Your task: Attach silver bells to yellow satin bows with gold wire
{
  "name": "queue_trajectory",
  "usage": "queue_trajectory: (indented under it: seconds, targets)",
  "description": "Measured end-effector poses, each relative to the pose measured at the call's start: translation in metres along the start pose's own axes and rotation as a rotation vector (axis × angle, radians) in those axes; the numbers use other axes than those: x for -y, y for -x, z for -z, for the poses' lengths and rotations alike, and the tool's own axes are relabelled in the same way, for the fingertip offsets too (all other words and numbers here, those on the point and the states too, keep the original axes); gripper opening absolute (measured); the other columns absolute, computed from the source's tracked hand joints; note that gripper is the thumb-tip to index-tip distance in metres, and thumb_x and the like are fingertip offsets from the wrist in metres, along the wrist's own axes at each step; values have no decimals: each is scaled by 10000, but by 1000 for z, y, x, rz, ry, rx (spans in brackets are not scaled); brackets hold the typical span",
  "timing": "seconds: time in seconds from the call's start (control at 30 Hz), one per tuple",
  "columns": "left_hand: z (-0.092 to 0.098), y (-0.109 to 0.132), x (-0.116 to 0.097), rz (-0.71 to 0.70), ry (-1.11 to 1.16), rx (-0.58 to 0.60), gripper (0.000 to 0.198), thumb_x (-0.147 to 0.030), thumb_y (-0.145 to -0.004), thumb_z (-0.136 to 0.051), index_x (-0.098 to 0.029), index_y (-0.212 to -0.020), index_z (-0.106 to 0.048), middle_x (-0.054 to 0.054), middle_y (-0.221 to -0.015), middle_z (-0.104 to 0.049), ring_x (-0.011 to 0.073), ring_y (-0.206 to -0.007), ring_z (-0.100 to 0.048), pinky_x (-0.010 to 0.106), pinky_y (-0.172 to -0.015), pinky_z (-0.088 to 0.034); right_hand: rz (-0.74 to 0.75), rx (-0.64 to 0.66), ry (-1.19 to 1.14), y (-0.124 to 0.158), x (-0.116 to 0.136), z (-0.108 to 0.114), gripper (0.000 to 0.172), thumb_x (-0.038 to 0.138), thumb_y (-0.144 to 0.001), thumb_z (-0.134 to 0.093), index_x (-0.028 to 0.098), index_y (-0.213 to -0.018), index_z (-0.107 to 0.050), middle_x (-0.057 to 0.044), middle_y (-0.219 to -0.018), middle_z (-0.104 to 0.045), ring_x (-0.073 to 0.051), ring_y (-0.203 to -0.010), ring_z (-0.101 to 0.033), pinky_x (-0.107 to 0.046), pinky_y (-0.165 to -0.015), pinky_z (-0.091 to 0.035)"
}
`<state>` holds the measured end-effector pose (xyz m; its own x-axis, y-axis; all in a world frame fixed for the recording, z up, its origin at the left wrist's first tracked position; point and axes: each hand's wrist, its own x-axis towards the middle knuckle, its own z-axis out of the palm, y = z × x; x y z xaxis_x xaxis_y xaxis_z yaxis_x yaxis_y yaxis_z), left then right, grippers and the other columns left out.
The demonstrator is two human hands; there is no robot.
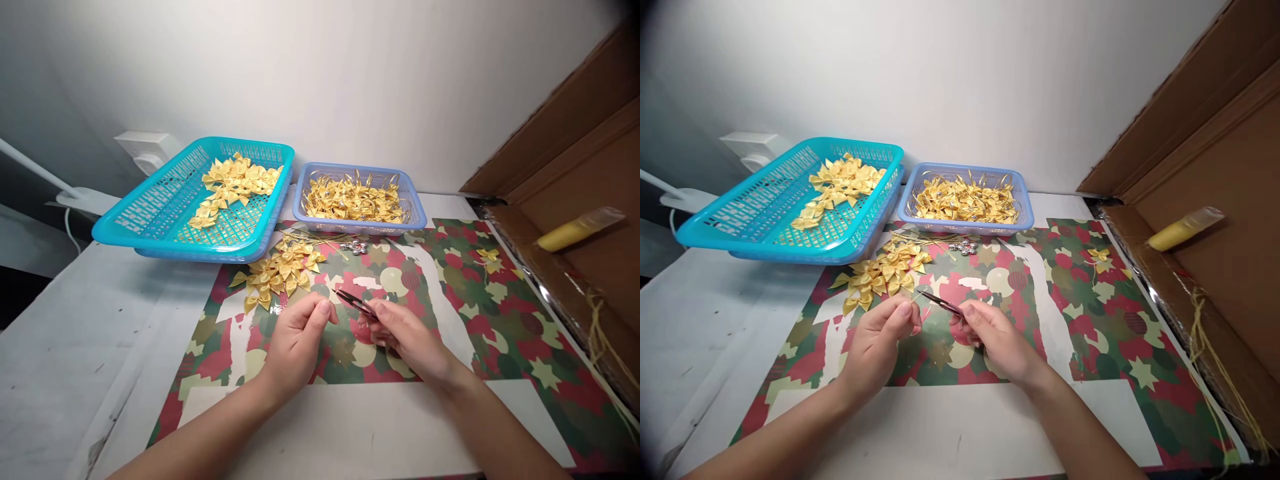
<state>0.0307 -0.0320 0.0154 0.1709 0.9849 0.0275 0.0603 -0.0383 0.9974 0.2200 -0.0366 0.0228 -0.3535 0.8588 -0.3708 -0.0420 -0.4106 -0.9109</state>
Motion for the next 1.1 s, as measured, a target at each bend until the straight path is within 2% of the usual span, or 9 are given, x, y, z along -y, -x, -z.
queue_trajectory:
  seconds: [0.3,0.6,0.8,1.1]
  targets:
    - [-2,-1,-1,39,-122,57,379,-429,-934,-405,-193,-651,-496,-25,-600,-394,133,-586,-363,254,-548,-290,59,0,-41,-3,-8,1,432,584,-908,-479,172,-864,-599,14,-732,-417,-102,-629,-324,-255,-592,-305]
    - [-1,-2,-4,35,-119,78,372,-422,-933,-400,-192,-654,-488,-36,-580,-343,128,-556,-320,253,-535,-268,45,-31,-47,-4,-8,1,430,589,-894,-501,175,-855,-613,1,-743,-431,-110,-622,-315,-255,-583,-318]
    - [-2,-2,-4,29,-117,80,372,-410,-939,-400,-188,-654,-490,-39,-582,-345,124,-558,-321,250,-539,-268,57,-12,-53,-3,-7,1,430,576,-918,-469,174,-853,-610,29,-671,-388,-102,-605,-326,-254,-586,-292]
    - [-3,-3,-5,10,-111,84,363,-395,-940,-403,-185,-659,-495,-34,-592,-371,123,-564,-334,251,-540,-270,44,-57,-25,-3,-5,0,434,603,-877,-519,182,-824,-610,14,-731,-465,-94,-604,-337,-246,-582,-328]
